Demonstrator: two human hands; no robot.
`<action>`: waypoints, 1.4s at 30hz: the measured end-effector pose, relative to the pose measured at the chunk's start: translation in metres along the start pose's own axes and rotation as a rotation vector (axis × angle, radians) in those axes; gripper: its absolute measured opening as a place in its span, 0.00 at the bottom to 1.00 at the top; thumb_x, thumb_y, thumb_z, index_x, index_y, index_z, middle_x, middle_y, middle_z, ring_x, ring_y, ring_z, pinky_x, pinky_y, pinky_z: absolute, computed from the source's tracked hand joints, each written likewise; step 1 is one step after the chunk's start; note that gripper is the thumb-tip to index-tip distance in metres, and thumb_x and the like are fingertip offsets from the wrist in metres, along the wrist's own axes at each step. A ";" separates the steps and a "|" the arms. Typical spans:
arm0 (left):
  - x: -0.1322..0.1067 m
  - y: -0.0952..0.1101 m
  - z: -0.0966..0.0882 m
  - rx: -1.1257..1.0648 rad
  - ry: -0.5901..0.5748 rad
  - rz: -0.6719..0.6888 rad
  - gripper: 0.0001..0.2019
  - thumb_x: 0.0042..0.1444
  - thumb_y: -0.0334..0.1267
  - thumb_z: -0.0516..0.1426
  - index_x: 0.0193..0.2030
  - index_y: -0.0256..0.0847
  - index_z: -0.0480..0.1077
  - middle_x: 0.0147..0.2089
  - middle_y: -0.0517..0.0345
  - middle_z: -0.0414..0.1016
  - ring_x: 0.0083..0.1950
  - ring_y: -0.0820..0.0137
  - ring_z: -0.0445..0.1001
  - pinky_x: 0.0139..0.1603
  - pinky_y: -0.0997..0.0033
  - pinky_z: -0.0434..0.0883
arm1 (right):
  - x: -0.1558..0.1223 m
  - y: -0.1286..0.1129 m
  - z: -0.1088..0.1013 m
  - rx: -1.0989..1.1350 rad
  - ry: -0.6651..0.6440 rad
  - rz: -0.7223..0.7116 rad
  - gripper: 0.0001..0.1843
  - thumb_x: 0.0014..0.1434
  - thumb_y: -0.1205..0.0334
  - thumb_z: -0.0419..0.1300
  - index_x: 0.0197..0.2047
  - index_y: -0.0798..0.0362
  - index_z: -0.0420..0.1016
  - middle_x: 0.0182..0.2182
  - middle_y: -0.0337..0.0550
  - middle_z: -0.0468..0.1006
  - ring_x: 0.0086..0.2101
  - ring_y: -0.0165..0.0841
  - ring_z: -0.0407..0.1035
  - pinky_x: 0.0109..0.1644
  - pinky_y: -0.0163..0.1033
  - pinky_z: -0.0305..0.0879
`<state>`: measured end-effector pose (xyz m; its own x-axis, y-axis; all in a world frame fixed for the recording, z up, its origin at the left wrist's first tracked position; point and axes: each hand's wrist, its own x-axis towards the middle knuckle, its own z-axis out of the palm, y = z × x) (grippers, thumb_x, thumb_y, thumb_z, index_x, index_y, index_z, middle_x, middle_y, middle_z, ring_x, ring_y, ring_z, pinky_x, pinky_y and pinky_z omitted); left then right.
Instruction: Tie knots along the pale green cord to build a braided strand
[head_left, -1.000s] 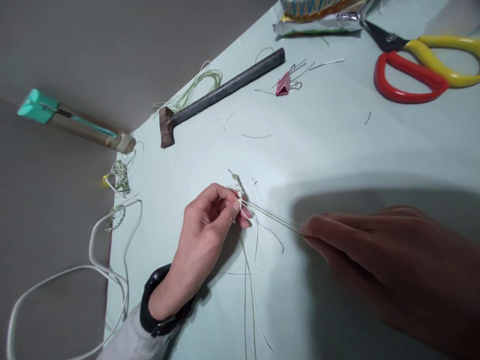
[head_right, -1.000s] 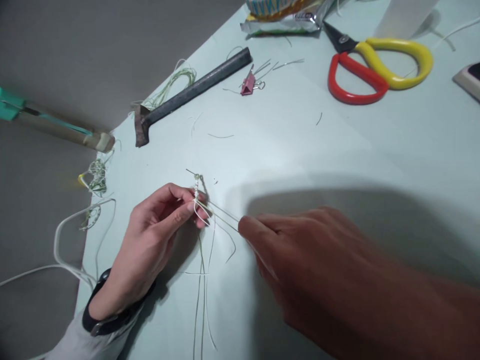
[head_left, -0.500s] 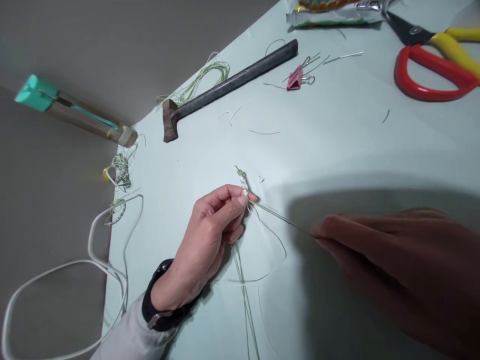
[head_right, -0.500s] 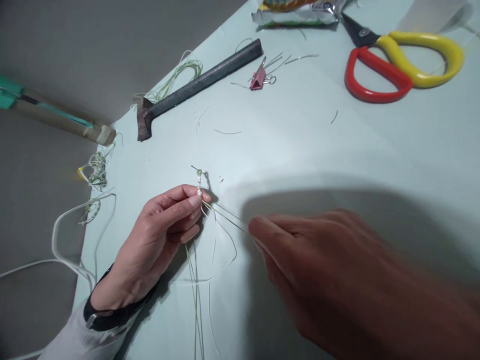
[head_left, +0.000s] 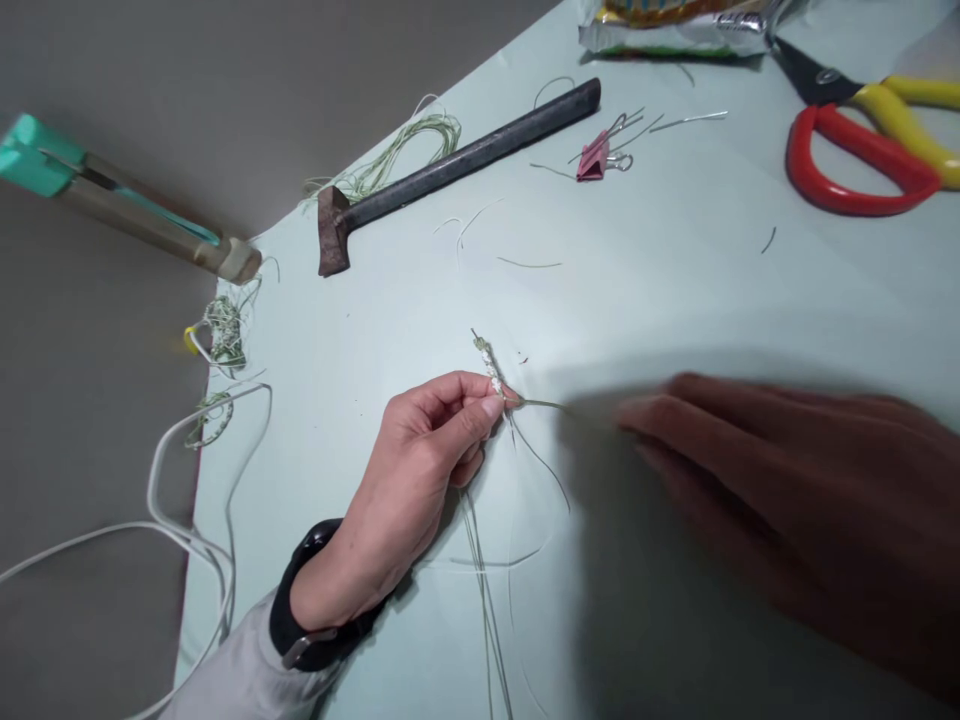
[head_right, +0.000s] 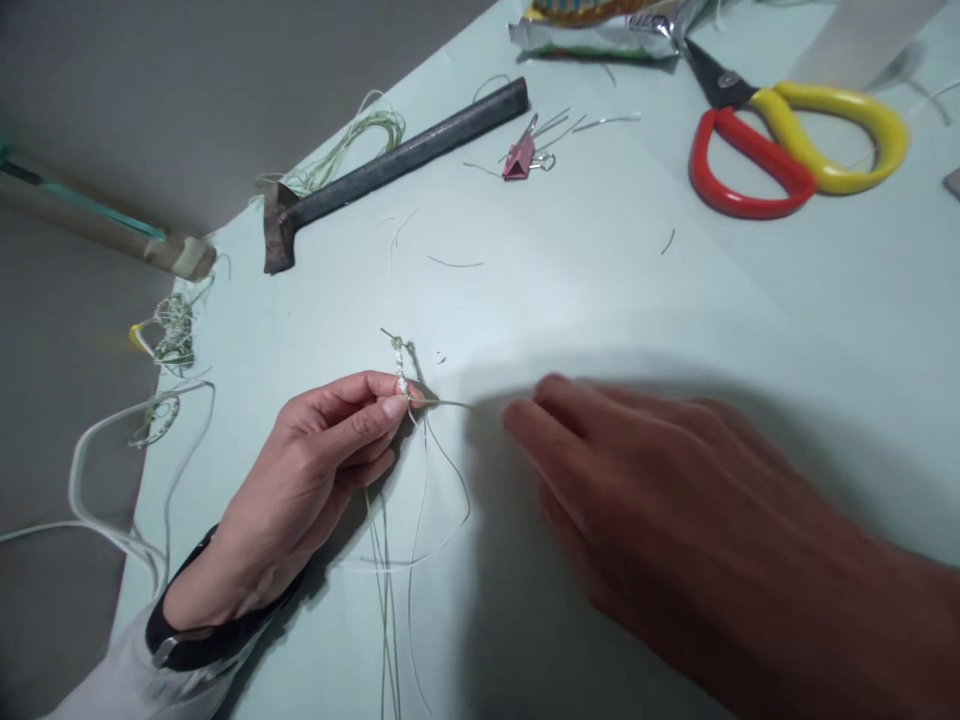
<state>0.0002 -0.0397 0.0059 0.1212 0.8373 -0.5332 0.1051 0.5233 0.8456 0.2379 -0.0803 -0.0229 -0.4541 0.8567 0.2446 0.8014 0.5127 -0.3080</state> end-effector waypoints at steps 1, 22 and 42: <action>0.000 -0.001 0.000 0.013 0.007 0.002 0.05 0.61 0.36 0.64 0.35 0.37 0.78 0.31 0.61 0.68 0.23 0.82 0.50 0.21 0.75 0.45 | 0.005 -0.002 -0.003 -0.038 0.028 -0.049 0.07 0.68 0.62 0.50 0.43 0.46 0.69 0.38 0.44 0.77 0.32 0.37 0.70 0.26 0.43 0.57; -0.001 -0.001 0.001 -0.008 -0.029 0.022 0.08 0.62 0.39 0.62 0.33 0.37 0.77 0.25 0.65 0.59 0.24 0.79 0.48 0.23 0.73 0.45 | 0.033 -0.033 0.019 -0.075 0.063 -0.250 0.09 0.56 0.77 0.55 0.35 0.52 0.67 0.30 0.42 0.71 0.32 0.40 0.66 0.36 0.43 0.55; -0.003 -0.001 0.000 0.034 -0.003 0.039 0.07 0.62 0.37 0.63 0.33 0.40 0.78 0.28 0.62 0.67 0.24 0.80 0.49 0.22 0.73 0.45 | 0.024 -0.028 0.016 0.158 -0.110 -0.184 0.16 0.58 0.79 0.51 0.32 0.48 0.52 0.22 0.30 0.60 0.20 0.28 0.54 0.25 0.39 0.41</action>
<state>0.0002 -0.0429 0.0072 0.1291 0.8565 -0.4996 0.1333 0.4843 0.8647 0.1981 -0.0735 -0.0229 -0.6328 0.7450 0.2110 0.6347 0.6552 -0.4098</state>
